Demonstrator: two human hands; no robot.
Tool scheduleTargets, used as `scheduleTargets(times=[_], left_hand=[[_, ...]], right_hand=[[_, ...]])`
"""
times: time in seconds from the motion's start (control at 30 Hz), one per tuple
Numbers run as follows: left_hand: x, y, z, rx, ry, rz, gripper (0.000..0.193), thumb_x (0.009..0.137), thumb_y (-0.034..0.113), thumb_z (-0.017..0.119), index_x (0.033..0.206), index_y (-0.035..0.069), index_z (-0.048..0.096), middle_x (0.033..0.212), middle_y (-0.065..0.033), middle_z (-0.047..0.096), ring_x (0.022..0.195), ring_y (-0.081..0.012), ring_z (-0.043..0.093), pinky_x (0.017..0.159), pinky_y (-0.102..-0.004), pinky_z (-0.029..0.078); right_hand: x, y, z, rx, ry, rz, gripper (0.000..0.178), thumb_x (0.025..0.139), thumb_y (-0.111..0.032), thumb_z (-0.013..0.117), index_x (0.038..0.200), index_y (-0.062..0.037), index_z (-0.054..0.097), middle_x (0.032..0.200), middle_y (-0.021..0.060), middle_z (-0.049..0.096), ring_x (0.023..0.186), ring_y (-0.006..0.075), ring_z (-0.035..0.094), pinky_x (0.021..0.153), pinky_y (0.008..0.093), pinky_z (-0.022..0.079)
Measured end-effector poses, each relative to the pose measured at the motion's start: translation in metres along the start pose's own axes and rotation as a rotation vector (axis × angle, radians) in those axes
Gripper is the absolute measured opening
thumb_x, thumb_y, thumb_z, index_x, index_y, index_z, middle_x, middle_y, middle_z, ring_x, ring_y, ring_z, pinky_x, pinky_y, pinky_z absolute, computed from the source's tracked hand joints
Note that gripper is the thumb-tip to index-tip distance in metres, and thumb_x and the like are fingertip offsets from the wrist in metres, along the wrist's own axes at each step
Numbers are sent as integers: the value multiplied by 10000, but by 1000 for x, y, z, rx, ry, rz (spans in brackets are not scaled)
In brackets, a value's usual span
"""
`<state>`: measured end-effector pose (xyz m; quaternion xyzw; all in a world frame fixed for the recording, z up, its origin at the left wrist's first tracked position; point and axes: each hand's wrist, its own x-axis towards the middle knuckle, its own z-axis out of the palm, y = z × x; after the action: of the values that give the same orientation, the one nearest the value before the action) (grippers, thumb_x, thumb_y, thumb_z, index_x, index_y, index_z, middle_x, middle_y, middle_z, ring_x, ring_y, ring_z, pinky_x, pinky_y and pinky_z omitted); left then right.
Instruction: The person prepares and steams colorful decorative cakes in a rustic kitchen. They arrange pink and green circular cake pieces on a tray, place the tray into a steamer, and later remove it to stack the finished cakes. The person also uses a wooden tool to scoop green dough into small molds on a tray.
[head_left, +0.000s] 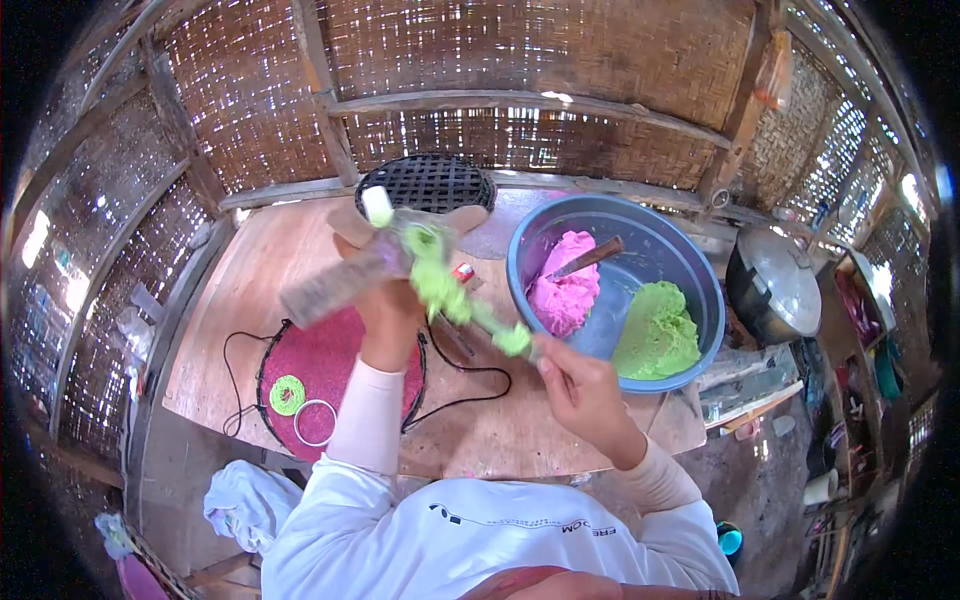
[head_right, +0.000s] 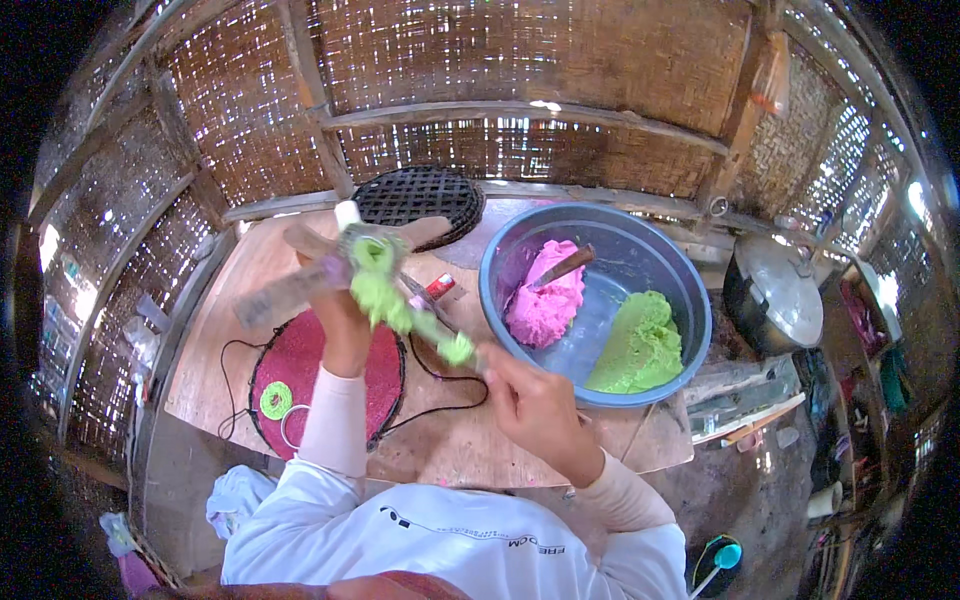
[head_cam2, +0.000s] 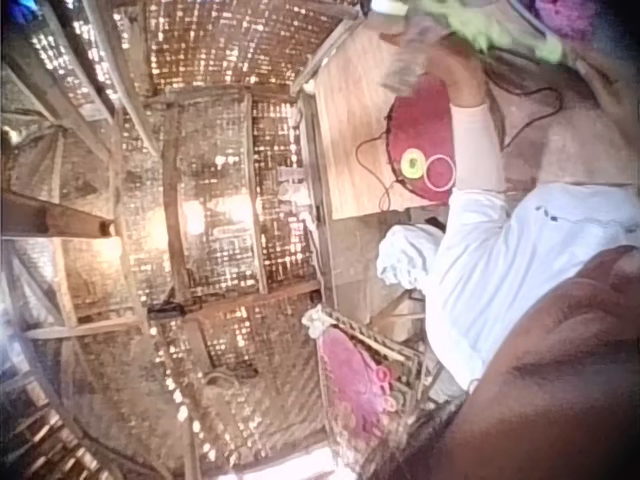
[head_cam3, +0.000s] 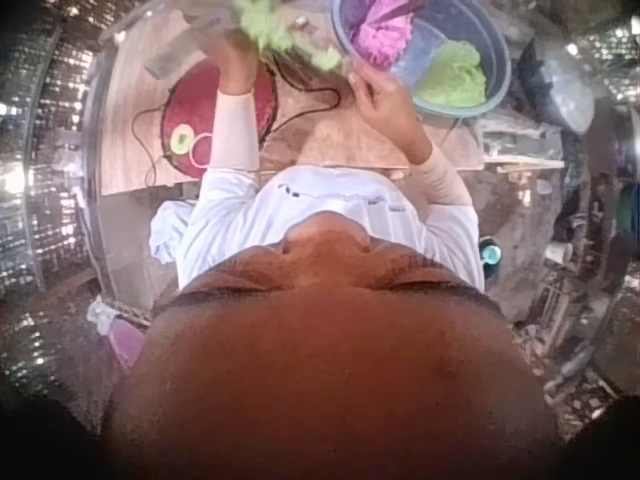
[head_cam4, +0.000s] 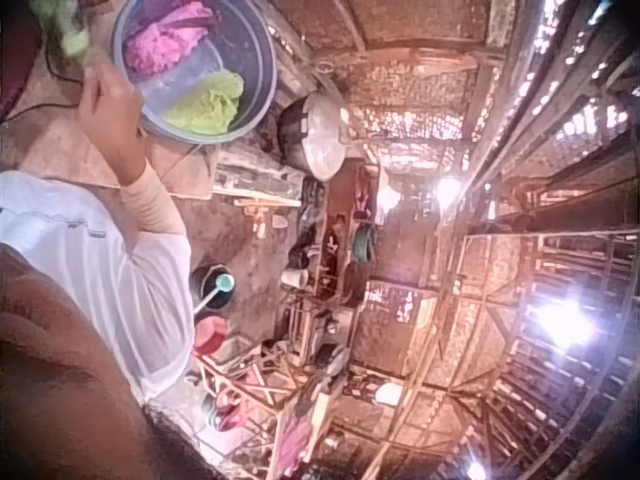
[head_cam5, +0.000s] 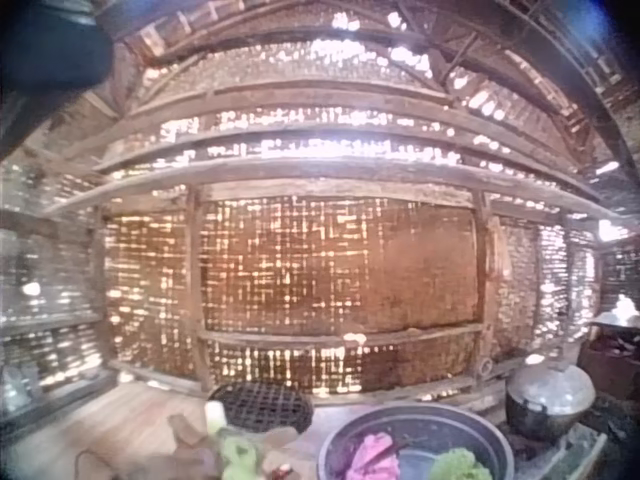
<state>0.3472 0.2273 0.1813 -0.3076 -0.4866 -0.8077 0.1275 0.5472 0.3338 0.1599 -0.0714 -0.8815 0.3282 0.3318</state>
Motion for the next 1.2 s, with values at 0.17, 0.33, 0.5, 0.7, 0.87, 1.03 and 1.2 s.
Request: scheduleTargets(times=[0.17,0.33,0.5,0.7,0.87,1.03,1.2], left_hand=[[40,-9,-102,536,67,159,366,742,140,638,1071,15,536,1055,-84,555,972,-232,537,854,-319,412],[14,78,-169,74,281,28,350,739,36,618,1074,-3,525,998,-74,570,941,-173,540,842,-302,418],[5,109,-203,-345,-86,10,217,721,245,641,839,99,532,942,-81,431,891,-220,452,830,-337,397],[-3,51,-241,-805,-275,-12,206,723,299,682,709,178,515,902,-19,420,860,-178,436,742,-298,345],[18,8,-230,-1217,-641,75,265,619,350,782,783,222,619,977,-39,443,912,-178,462,726,-274,342],[17,41,-296,-481,21,-551,327,666,181,733,943,92,584,976,-74,574,1009,-230,528,854,-358,431],[-5,44,-303,553,-226,-124,310,660,149,752,901,42,587,876,-50,611,782,-145,581,698,-292,469]], right_hand=[[-14,44,30,175,-364,178,298,834,-164,504,1111,-74,566,857,204,613,684,341,604,612,391,470],[1,79,139,97,-484,163,380,831,-185,470,1188,-56,493,867,261,591,841,396,579,753,464,442],[46,64,226,-166,-528,78,374,829,-145,485,1168,13,474,947,262,577,888,405,555,803,428,440],[75,-58,224,965,-920,208,398,917,-319,388,1130,5,474,1074,130,559,981,276,540,856,419,412],[28,-138,271,2494,-1669,652,907,715,-748,387,1316,-75,294,1087,211,503,688,241,504,595,388,447],[33,-113,236,2060,-911,664,894,747,-722,378,1321,-46,264,1157,231,472,687,198,576,371,251,440],[48,-92,209,1188,-367,456,650,887,-470,360,1293,31,281,1083,167,495,786,213,589,408,243,494]])
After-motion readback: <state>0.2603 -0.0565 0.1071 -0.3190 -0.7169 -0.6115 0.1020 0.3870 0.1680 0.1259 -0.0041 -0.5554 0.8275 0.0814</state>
